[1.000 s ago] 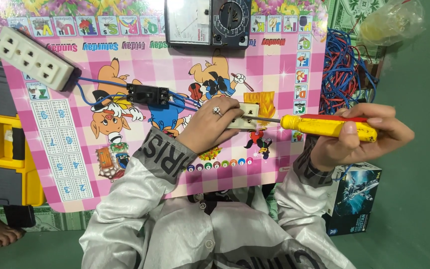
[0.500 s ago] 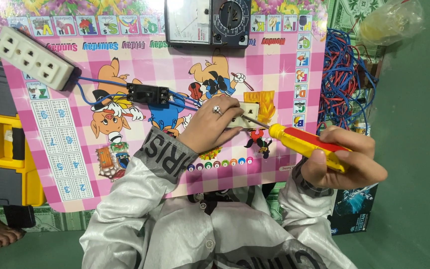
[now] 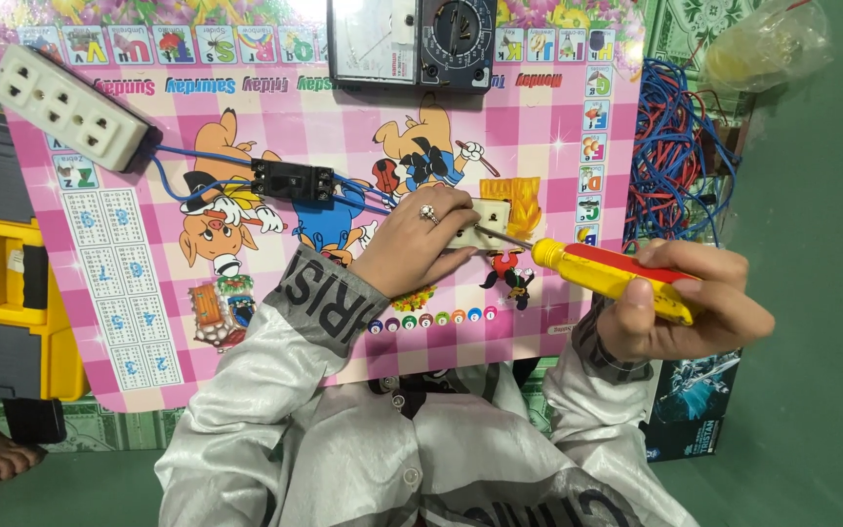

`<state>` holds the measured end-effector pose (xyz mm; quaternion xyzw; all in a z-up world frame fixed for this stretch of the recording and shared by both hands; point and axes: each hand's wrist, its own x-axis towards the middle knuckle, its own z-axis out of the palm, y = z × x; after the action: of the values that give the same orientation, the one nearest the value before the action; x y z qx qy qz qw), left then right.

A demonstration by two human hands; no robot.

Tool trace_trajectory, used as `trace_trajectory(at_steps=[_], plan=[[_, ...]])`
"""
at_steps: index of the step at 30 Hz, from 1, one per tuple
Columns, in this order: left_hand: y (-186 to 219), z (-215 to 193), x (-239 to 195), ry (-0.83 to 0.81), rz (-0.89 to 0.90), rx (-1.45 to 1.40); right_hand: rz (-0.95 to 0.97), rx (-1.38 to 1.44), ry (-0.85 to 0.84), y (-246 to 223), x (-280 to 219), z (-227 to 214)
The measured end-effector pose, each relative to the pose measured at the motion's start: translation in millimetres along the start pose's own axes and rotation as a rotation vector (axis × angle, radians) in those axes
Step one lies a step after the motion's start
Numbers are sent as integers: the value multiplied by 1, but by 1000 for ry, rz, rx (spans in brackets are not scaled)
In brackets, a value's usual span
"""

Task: The person uses a yellow and red screwdriver to tighten screws on a black electrical component and then on a white power strip. The person holds the components steady with the left hand while turning the screwdriver with the right hand.

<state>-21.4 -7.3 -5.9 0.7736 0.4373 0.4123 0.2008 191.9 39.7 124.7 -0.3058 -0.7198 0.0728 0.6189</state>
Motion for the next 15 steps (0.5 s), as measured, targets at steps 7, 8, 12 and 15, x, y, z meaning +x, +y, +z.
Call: trace_trajectory(at_steps=[7,8,12,15], plan=[[1,-1,0,-1,4,-9,-44,-56,-72,3,-5,-4],[0,-1,1,-1,6,-12,-61,-28,-73,4,-4,-3],[0,-1,0,-1,5,-10,-30,-15,-5,-2,3,0],[-1,-1,0,-4,7,-9,-24,-57,28,-3,4,-1]])
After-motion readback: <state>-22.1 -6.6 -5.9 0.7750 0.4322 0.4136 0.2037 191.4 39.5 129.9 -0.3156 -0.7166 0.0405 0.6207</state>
